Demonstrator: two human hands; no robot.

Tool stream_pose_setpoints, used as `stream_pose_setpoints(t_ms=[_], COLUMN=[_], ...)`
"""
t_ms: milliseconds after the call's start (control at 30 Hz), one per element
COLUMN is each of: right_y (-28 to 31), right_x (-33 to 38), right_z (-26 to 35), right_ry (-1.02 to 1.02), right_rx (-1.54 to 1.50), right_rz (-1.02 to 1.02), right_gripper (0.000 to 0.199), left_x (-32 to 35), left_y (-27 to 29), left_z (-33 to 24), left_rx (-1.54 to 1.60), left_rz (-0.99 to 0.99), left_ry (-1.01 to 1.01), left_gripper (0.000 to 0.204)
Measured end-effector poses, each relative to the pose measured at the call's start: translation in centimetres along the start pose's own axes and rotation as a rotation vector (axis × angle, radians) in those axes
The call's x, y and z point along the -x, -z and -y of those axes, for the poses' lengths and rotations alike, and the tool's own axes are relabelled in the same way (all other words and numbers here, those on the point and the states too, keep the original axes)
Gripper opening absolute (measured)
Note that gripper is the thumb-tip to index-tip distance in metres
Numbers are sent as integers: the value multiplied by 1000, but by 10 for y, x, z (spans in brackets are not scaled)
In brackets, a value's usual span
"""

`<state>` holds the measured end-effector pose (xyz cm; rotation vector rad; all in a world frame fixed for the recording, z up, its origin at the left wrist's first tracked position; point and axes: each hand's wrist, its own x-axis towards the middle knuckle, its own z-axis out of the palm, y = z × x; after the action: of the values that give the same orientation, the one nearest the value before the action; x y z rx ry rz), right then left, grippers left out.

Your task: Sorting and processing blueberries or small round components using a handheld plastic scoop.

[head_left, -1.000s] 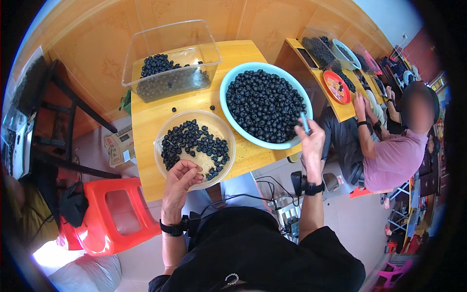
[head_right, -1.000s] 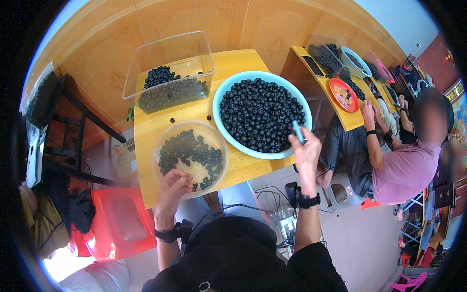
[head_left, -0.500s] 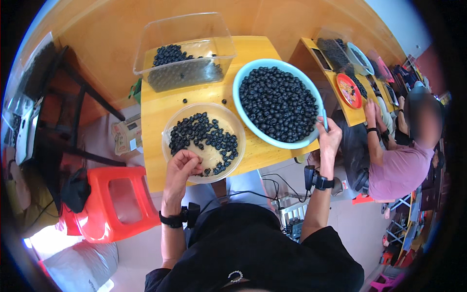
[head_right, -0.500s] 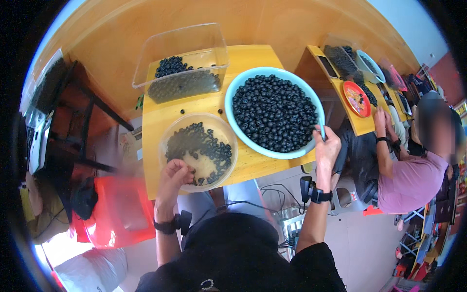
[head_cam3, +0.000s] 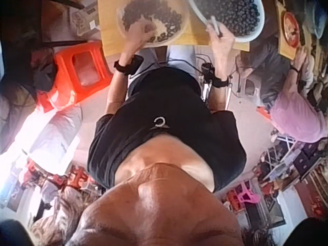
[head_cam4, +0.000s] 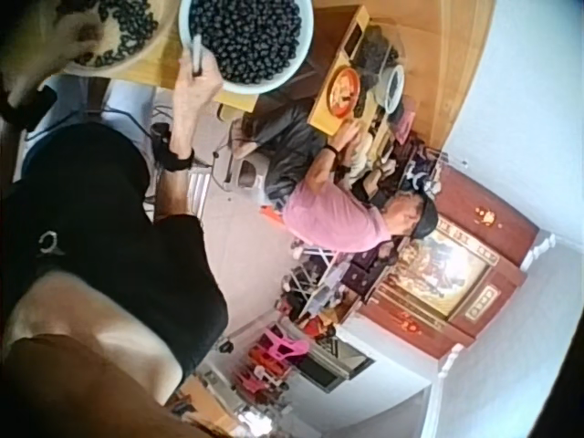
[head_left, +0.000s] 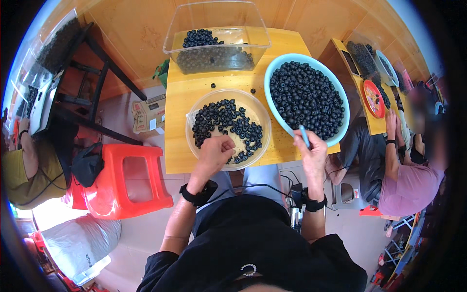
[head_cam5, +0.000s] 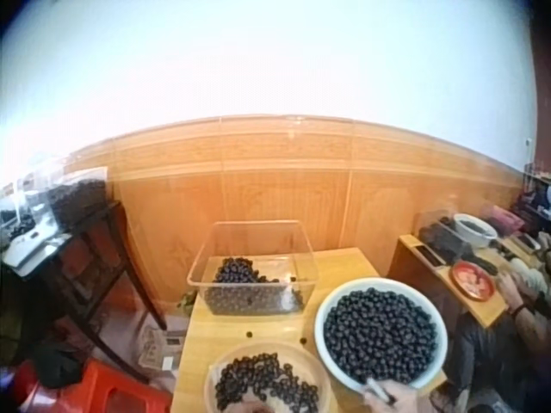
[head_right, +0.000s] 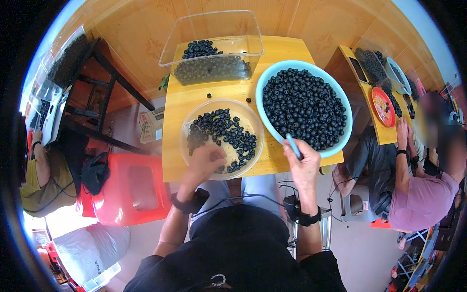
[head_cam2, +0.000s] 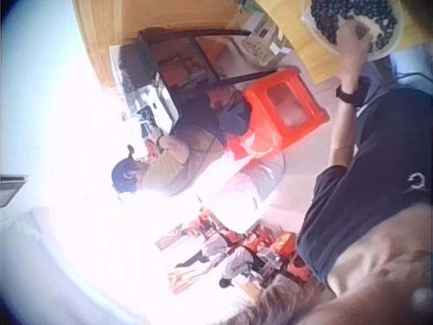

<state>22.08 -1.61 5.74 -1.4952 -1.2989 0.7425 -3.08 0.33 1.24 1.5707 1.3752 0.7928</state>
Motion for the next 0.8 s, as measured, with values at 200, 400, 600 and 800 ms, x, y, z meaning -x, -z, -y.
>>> stream_pose_setpoints(t_ms=[200, 400, 600, 800], right_y=[-18, -22, -27, -34], right_x=[11, 14, 16, 20], right_z=[0, -7, -2, 0], right_ry=[-32, -25, -8, -16], right_rx=[-40, -34, -38, 5], right_rz=[44, 24, 43, 130], right_gripper=[12, 11, 10, 14], left_x=[-3, -1, 0, 0], left_y=[-31, -35, -29, 7], left_z=[2, -2, 3, -11], left_rx=[-315, -353, -263, 769], left_rz=[-37, -8, -105, 193], left_ry=[-170, -170, -267, 188], left_gripper=[12, 12, 14, 20])
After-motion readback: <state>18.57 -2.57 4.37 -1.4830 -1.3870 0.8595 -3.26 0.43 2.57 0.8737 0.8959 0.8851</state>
